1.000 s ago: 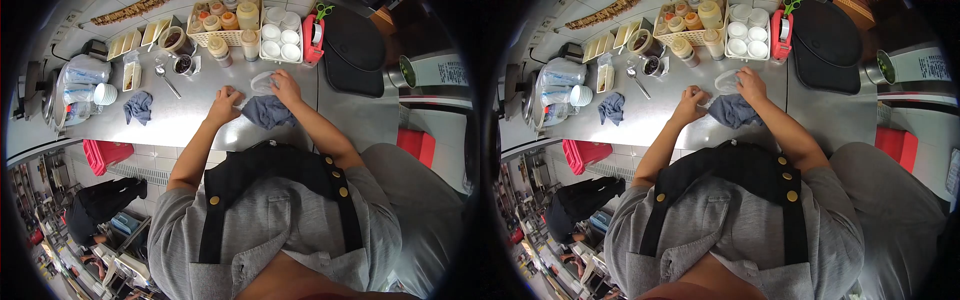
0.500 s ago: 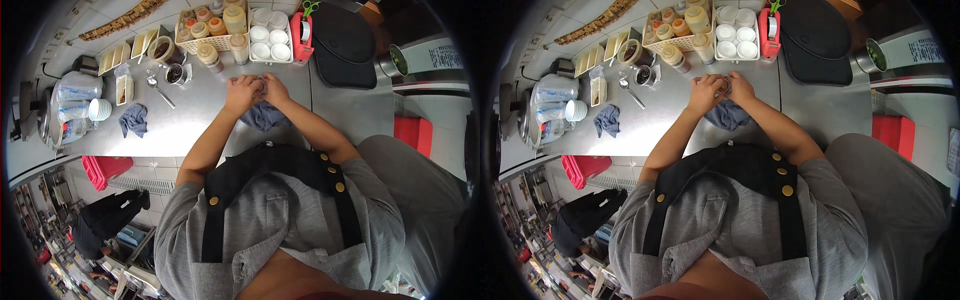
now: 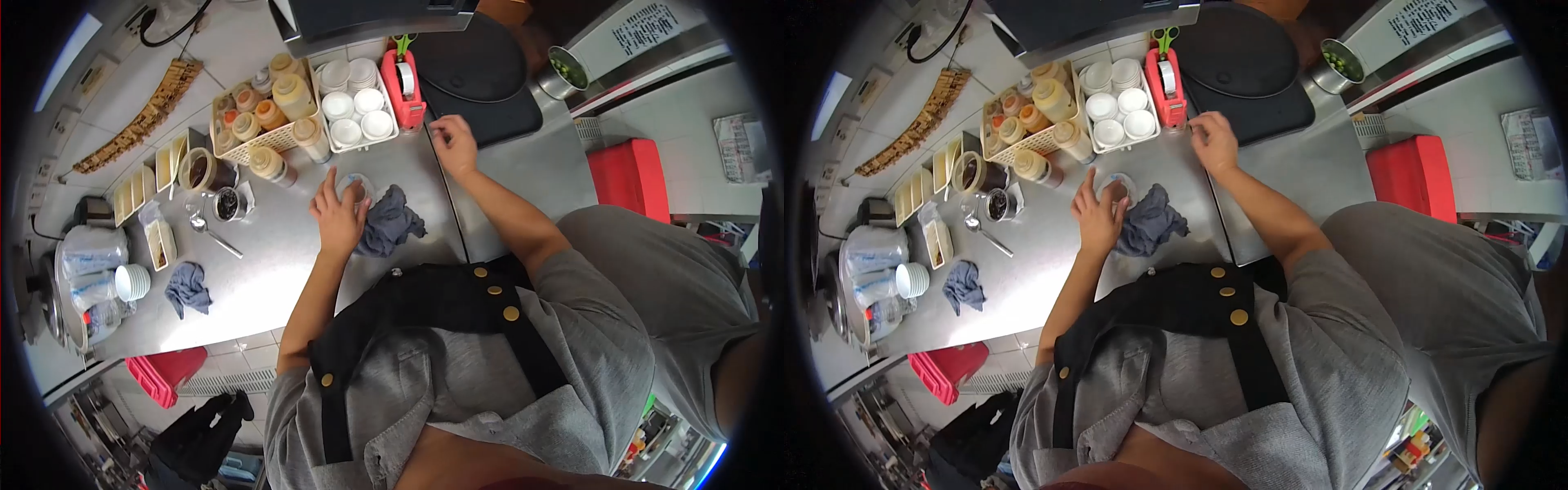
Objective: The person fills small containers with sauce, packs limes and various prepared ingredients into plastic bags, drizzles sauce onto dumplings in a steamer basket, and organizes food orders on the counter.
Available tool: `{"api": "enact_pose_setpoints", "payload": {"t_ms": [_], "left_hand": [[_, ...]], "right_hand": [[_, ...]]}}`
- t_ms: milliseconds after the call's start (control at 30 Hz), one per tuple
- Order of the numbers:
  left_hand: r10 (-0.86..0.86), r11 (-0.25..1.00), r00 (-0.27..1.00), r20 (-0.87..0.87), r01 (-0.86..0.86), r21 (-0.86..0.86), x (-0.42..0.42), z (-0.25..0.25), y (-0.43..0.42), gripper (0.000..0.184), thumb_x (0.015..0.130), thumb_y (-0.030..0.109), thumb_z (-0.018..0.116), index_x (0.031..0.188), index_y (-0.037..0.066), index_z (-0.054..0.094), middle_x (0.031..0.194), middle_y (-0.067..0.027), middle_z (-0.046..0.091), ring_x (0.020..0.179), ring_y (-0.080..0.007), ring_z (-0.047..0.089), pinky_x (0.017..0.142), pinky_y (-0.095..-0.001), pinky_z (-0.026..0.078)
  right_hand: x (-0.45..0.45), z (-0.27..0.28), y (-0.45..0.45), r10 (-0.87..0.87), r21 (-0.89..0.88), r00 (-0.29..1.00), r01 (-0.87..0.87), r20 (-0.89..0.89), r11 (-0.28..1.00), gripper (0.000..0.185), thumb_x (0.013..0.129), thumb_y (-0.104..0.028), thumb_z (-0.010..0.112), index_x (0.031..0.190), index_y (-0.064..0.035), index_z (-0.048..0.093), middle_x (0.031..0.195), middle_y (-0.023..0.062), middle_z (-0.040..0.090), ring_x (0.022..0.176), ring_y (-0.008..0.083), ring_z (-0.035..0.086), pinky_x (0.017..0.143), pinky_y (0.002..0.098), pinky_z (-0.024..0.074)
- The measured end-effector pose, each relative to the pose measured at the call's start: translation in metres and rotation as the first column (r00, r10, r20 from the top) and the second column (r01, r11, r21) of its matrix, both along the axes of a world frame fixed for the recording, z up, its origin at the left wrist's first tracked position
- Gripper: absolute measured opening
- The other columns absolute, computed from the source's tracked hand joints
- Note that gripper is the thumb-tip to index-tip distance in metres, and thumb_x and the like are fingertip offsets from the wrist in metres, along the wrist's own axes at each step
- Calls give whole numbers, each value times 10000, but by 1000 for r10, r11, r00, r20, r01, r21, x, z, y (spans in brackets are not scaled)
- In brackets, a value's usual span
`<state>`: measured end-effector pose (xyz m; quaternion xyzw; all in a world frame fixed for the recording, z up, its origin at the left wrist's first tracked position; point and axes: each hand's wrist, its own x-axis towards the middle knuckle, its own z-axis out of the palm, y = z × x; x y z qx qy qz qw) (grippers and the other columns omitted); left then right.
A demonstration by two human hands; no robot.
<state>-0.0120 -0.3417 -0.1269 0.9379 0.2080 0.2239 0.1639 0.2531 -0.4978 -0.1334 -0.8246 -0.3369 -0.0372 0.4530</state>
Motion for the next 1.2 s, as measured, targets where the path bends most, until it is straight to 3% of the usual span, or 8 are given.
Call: {"api": "enact_pose_setpoints", "payload": {"t_ms": [233, 367, 433, 567, 800, 933, 1100, 1200], "left_hand": [[85, 962, 988, 127, -48, -268, -46, -15, -9, 465, 917, 153, 720, 1353, 97, 569, 1548, -261, 328, 1380, -457, 347, 1111, -535, 317], [134, 951, 986, 100, -100, -291, -67, -17, -5, 462, 915, 116, 713, 1349, 70, 563, 1547, -267, 322, 1369, -459, 354, 1104, -520, 340], [169, 956, 985, 41, -153, -248, -77, -18, -3, 442, 904, 86, 709, 1326, 71, 578, 1547, -264, 322, 1347, -450, 371, 1102, -513, 344], [272, 928, 962, -6, -263, -265, -91, -17, -3, 414, 886, 51, 705, 1287, 66, 602, 1549, -248, 320, 1317, -433, 390, 1102, -504, 348], [362, 879, 928, -91, -372, -299, -91, -18, -14, 345, 881, 39, 702, 1218, 70, 634, 1556, -217, 315, 1298, -406, 395, 1091, -518, 352], [354, 880, 930, -96, -366, -302, -78, -18, -18, 287, 898, 44, 689, 1182, 73, 653, 1561, -209, 306, 1292, -397, 398, 1090, -518, 348], [290, 906, 950, -117, -312, -287, -64, -14, -17, 259, 911, 47, 675, 1167, 80, 661, 1569, -200, 290, 1301, -394, 393, 1095, -513, 344], [275, 907, 954, -123, -300, -296, -57, -9, -13, 258, 907, 43, 678, 1161, 87, 663, 1567, -196, 290, 1303, -389, 393, 1095, -513, 346]], "right_hand": [[111, 19, -67, -365, 47, 834, 381, 414, 923, 134, 825, -67, 653, 945, -123, 671, 946, 61, 615, 895, 277, 608, 789, 419, 510], [189, 27, -108, -461, -210, 713, 636, 528, 743, 301, 818, -147, 710, 1117, -146, 678, 1161, 79, 624, 1144, 317, 558, 941, 434, 488], [225, 33, -118, -569, -506, 635, 768, 523, 392, 482, 821, -240, 748, 1281, -157, 630, 1393, 70, 545, 1321, 337, 458, 1048, 479, 436], [290, 50, -130, -644, -677, 631, 699, 432, 231, 659, 821, -336, 762, 1414, -148, 546, 1596, 23, 371, 1476, 322, 309, 1146, 539, 351], [341, 64, -142, -552, -809, 759, 539, 346, 234, 846, 825, -467, 745, 1534, -168, 394, 1664, -2, 273, 1562, 270, 157, 1218, 647, 165], [363, 46, -178, -509, -857, 846, 374, 159, 354, 652, 939, -424, 551, 1516, -153, 419, 1571, 97, 457, 1466, 293, 401, 1208, 680, 112], [396, 14, -236, -468, -629, 883, 362, -4, 688, 309, 922, -235, 574, 1133, -59, 715, 1111, 236, 709, 1084, 397, 677, 944, 456, 521], [395, -5, -253, -426, -645, 902, 366, 70, 670, 284, 870, -120, 626, 1134, -84, 724, 1114, 226, 714, 1084, 386, 680, 953, 456, 517]]}}
